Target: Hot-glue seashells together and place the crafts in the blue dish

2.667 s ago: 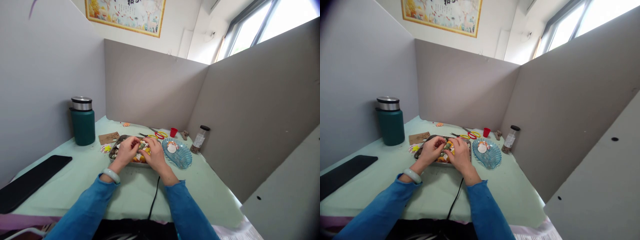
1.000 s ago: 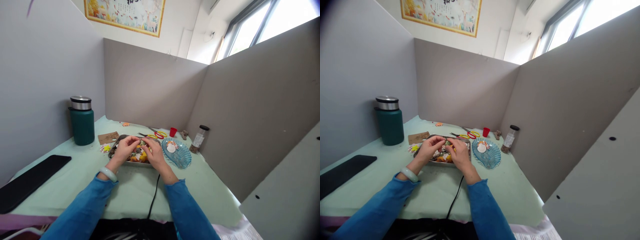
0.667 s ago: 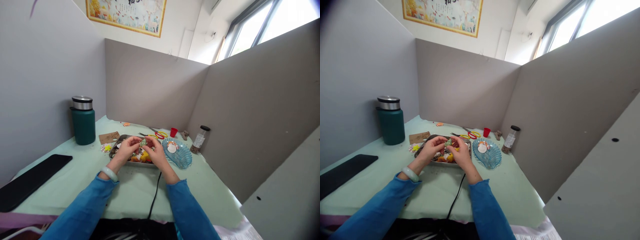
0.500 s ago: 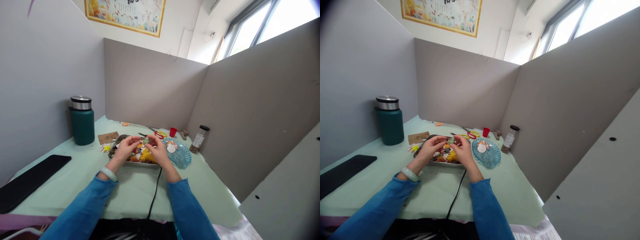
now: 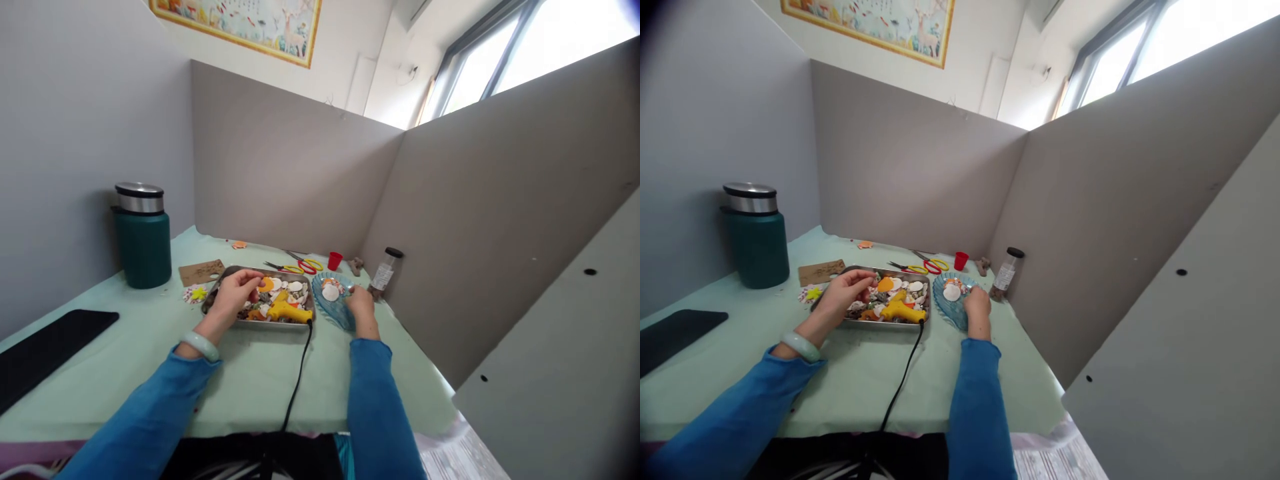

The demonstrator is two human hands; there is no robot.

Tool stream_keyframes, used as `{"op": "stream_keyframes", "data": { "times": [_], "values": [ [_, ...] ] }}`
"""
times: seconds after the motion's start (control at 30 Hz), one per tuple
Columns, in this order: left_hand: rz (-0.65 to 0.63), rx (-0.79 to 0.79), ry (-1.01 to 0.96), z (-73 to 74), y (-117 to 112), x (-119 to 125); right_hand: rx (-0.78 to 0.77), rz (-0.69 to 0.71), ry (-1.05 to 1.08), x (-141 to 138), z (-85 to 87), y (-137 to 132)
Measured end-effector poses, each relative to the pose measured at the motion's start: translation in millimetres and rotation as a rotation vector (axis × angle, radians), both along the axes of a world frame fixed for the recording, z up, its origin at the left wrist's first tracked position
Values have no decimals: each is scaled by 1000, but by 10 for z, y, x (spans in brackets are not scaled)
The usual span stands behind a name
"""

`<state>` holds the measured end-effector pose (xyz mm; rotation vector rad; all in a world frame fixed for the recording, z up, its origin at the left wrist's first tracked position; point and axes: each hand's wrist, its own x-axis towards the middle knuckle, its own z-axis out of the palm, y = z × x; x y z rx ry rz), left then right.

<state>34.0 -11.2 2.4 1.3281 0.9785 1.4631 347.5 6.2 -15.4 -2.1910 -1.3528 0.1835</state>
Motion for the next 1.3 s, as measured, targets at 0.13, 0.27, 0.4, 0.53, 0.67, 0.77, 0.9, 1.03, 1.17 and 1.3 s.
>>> {"op": "stream_keyframes", "data": {
  "times": [0.13,0.27,0.4,0.53,0.67,0.77,0.9,1.03,1.17,1.3],
  "values": [
    [11,3,3,-2,0,-5,54,-83,-28,126,20,-30],
    [30,4,9,20,-21,-6,179,-114,-43,179,87,-105],
    [66,18,39,28,-15,-26,281,33,-17,6,167,-134],
    [135,50,126,-15,43,-77,337,422,1,-380,243,-197],
    [176,92,251,-51,95,-143,265,782,-34,-792,240,-315],
    [188,115,359,-55,106,-178,224,892,-94,-1000,178,-358],
    [207,147,517,-50,97,-179,212,860,-179,-1110,109,-356],
    [204,186,650,-50,79,-158,224,791,-200,-1130,110,-388],
    [210,207,733,-51,96,-161,265,730,-118,-1121,114,-422],
    [164,238,786,-22,169,-157,355,711,87,-1090,108,-381]
  ]
}}
